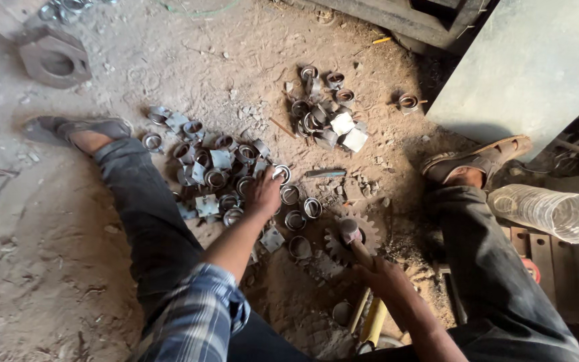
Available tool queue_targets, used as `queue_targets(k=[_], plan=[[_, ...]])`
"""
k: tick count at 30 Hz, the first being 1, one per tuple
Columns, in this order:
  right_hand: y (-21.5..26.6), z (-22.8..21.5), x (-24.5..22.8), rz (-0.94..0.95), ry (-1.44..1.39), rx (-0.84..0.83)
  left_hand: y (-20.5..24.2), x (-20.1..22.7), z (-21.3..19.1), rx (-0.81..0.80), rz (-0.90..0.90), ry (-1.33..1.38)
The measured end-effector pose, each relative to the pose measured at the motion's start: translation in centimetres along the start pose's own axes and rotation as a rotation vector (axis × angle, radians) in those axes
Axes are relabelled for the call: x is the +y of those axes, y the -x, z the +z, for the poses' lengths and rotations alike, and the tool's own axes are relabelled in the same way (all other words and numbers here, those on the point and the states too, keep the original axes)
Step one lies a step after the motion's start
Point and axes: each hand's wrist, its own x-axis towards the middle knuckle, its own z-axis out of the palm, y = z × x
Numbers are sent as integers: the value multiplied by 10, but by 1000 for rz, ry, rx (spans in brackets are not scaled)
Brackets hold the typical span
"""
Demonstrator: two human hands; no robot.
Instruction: The person sits on the floor and repeatedly hammers small metal pieces using a hammer and a gear-like anvil. They pick up each piece, strike it several times, and place it back into a pile of similar parts.
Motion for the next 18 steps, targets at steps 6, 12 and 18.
queue_targets(k=[6, 12, 18], plan=[[0, -2, 0, -20, 28, 22, -23, -8, -12, -51, 133, -258], [-7, 1, 7, -37, 94, 42, -44, -14, -13, 61, 283, -320], [-9, 4, 9, -36, 106, 41, -45, -6, -30, -23, -168, 413]])
